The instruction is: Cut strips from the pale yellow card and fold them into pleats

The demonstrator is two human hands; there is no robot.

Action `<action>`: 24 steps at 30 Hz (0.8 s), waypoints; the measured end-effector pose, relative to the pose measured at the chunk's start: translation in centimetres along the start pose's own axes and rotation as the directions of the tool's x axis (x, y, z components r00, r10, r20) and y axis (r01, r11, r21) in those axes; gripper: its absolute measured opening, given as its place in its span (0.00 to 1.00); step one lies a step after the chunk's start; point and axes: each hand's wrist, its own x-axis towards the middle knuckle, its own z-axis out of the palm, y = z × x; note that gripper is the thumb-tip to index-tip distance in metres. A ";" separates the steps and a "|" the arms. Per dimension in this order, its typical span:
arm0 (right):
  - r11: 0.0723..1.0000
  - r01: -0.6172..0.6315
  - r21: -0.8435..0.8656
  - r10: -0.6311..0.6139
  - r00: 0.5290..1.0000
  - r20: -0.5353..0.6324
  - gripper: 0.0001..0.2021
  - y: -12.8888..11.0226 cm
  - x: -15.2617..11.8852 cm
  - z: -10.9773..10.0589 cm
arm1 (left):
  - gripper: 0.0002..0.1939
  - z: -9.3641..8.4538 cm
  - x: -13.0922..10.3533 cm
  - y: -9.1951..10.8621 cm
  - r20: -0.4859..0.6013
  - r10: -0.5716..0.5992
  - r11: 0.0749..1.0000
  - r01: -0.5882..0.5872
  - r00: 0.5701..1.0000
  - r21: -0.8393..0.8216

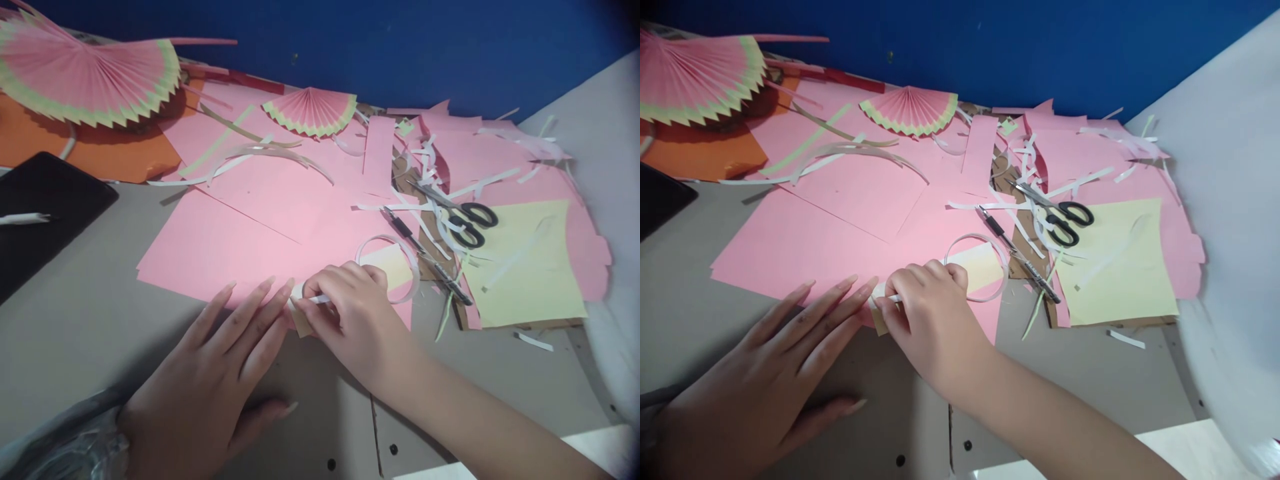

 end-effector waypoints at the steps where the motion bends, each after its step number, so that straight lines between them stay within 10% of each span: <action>1: 1.000 0.001 0.001 -0.001 1.000 0.001 0.04 0.0 0.0 0.0 | 0.38 0.0 0.0 0.0 0.001 0.003 1.000 -0.003 1.000 0.001; 24: 0.999 0.022 -0.040 -0.022 1.000 0.013 0.04 0.0 0.0 -0.2 | 0.36 -0.2 0.1 -0.1 0.068 0.003 1.000 -0.003 0.998 -0.001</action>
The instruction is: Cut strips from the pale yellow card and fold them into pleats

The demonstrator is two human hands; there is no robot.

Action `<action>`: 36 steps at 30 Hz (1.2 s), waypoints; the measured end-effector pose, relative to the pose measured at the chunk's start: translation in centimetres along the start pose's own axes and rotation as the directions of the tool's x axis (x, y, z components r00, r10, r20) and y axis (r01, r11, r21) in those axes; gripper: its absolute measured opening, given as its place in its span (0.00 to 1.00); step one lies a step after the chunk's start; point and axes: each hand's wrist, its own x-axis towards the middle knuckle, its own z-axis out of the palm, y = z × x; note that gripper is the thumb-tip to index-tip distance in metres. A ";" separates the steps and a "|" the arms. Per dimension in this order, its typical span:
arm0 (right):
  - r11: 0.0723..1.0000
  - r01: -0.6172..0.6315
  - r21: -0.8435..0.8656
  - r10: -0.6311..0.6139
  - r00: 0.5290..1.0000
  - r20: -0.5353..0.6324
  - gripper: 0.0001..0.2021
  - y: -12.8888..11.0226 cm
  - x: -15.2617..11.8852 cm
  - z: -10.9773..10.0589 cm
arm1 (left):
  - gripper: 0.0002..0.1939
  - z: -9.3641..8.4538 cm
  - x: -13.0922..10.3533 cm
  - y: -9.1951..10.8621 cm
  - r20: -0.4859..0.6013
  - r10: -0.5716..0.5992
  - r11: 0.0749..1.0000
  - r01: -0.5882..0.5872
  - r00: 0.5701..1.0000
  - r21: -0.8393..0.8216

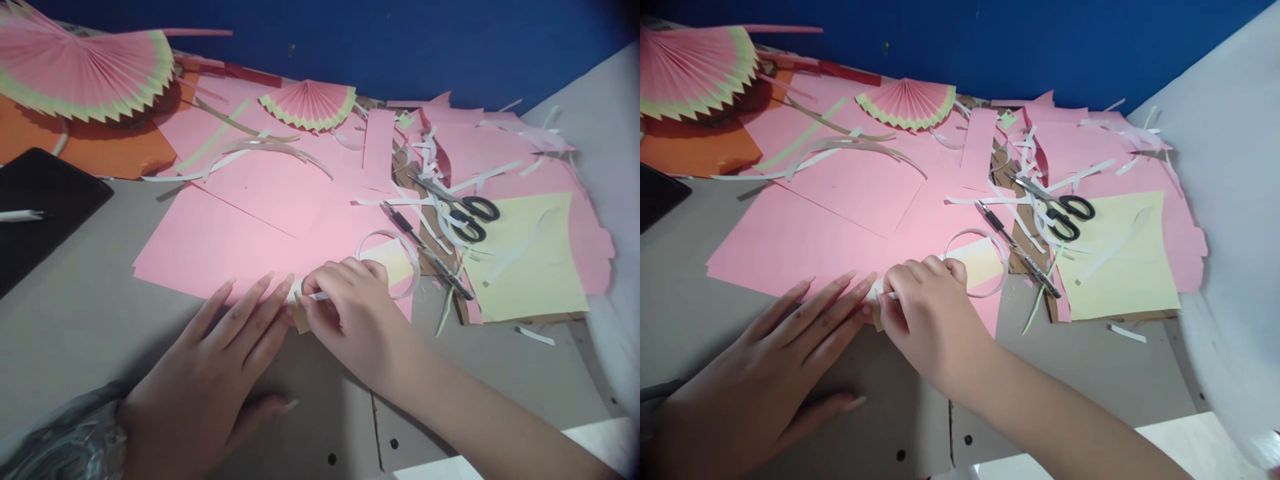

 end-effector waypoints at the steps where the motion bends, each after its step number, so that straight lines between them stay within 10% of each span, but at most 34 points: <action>1: 1.000 0.000 -0.005 0.000 1.000 0.004 0.04 0.0 0.0 0.0 | 0.36 0.0 0.0 0.0 0.001 -0.005 1.000 0.005 1.000 -0.003; 36: 0.997 0.019 -0.071 -0.020 1.000 -0.012 0.05 0.0 0.1 0.2 | 0.34 -0.1 0.2 0.0 -0.006 0.010 1.000 -0.010 1.000 -0.002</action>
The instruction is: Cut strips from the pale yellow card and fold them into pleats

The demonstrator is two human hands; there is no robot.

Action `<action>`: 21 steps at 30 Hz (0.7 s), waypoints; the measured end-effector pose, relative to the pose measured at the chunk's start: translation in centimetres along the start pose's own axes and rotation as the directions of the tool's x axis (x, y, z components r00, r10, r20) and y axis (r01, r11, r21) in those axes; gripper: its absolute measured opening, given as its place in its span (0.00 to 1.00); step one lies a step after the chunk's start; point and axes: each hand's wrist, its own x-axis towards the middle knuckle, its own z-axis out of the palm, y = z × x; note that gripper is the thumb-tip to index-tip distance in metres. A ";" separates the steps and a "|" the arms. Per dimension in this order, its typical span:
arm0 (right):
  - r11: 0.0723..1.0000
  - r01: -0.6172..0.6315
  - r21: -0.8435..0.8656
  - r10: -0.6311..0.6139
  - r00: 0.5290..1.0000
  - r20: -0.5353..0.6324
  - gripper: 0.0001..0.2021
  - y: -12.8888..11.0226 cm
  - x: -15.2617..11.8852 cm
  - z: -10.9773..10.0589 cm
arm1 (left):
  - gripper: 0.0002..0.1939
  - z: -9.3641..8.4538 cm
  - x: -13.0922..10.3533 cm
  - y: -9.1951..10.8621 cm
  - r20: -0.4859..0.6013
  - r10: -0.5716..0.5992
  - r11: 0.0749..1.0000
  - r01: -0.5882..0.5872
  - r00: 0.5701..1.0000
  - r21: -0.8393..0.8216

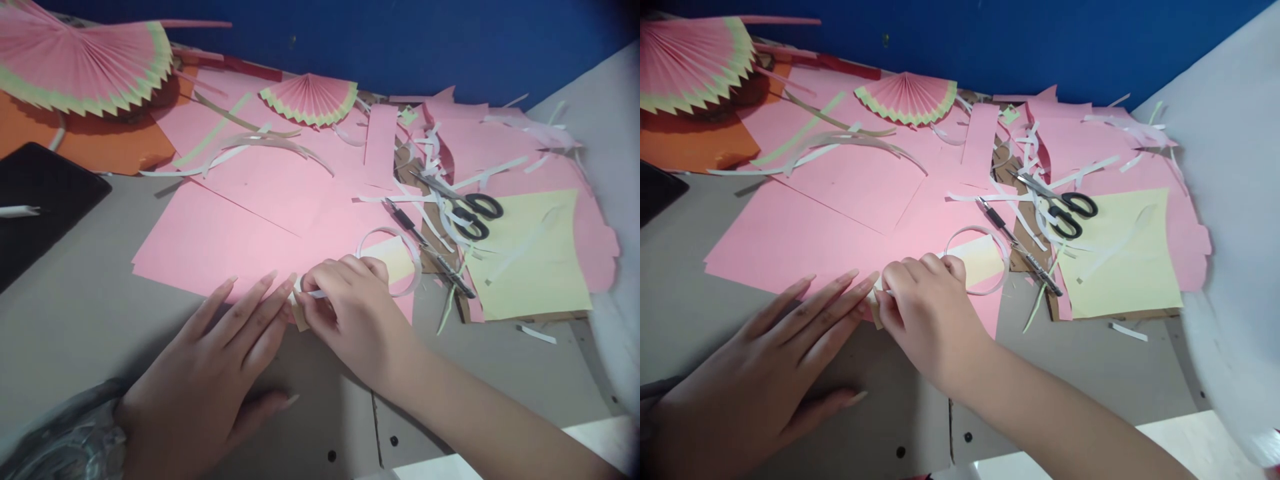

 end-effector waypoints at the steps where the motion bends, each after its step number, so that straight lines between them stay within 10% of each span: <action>1: 1.000 -0.003 0.003 0.003 1.000 0.002 0.05 0.0 0.0 -0.1 | 0.34 0.0 0.0 0.0 -0.010 0.001 1.000 -0.001 1.000 -0.002; 21: 0.991 0.132 -0.005 -0.132 0.989 0.062 0.13 0.3 -0.3 -1.3 | 0.39 -0.2 0.5 -0.1 0.032 -0.038 0.999 0.039 0.999 -0.031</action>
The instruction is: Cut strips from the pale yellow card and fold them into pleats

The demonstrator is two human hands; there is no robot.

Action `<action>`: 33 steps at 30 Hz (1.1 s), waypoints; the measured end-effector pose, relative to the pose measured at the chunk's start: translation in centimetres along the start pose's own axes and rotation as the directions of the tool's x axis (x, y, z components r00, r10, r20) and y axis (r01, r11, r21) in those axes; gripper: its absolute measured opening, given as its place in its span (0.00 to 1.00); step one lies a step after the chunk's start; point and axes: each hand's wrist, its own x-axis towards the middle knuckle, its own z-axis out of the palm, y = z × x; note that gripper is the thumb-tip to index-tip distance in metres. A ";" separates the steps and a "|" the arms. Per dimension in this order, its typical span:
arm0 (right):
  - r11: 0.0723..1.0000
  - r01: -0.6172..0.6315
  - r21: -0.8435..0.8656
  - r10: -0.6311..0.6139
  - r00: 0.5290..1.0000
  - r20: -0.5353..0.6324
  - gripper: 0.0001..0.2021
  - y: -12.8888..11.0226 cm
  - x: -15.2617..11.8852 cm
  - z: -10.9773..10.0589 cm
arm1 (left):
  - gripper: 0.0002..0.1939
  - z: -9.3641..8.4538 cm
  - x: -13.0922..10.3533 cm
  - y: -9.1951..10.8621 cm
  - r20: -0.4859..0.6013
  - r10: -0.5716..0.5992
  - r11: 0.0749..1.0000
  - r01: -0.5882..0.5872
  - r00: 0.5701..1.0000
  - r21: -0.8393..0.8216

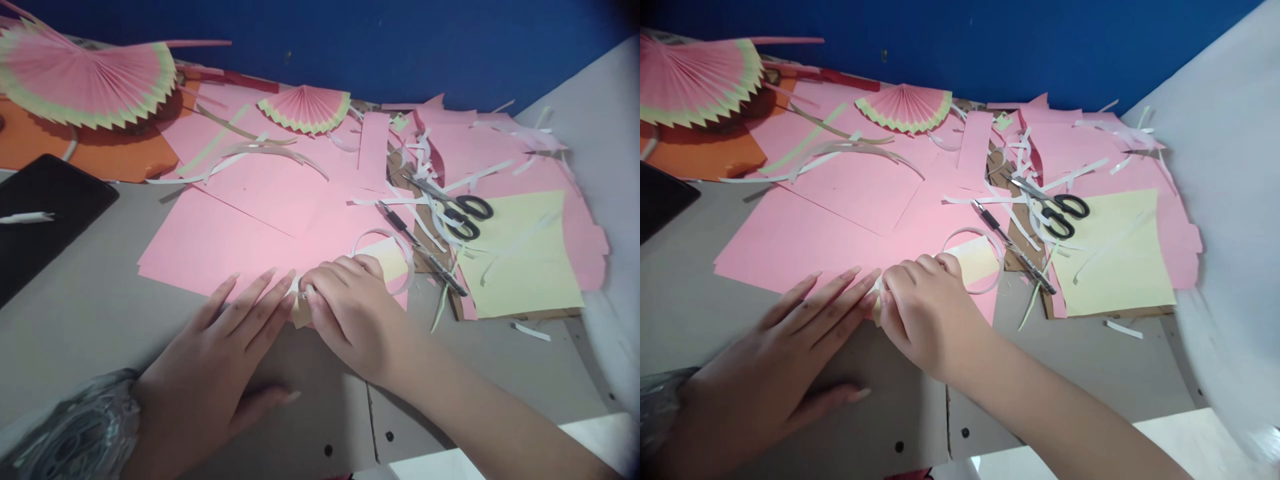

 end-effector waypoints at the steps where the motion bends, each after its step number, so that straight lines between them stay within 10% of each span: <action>1: 1.000 -0.005 0.003 0.005 1.000 0.000 0.13 -0.1 -0.1 -0.1 | 0.39 0.0 0.0 0.0 0.000 0.004 1.000 -0.004 1.000 0.004; 20: 0.903 -0.022 -0.429 -0.040 0.990 -0.134 0.03 -0.3 0.0 0.4 | 0.41 0.0 0.0 0.2 0.014 0.034 0.997 -0.035 0.999 0.062; 33: 0.995 -0.078 -0.067 0.075 0.996 -0.047 0.07 0.9 0.2 0.3 | 0.40 0.1 0.0 0.3 0.024 0.038 0.998 -0.039 0.999 0.051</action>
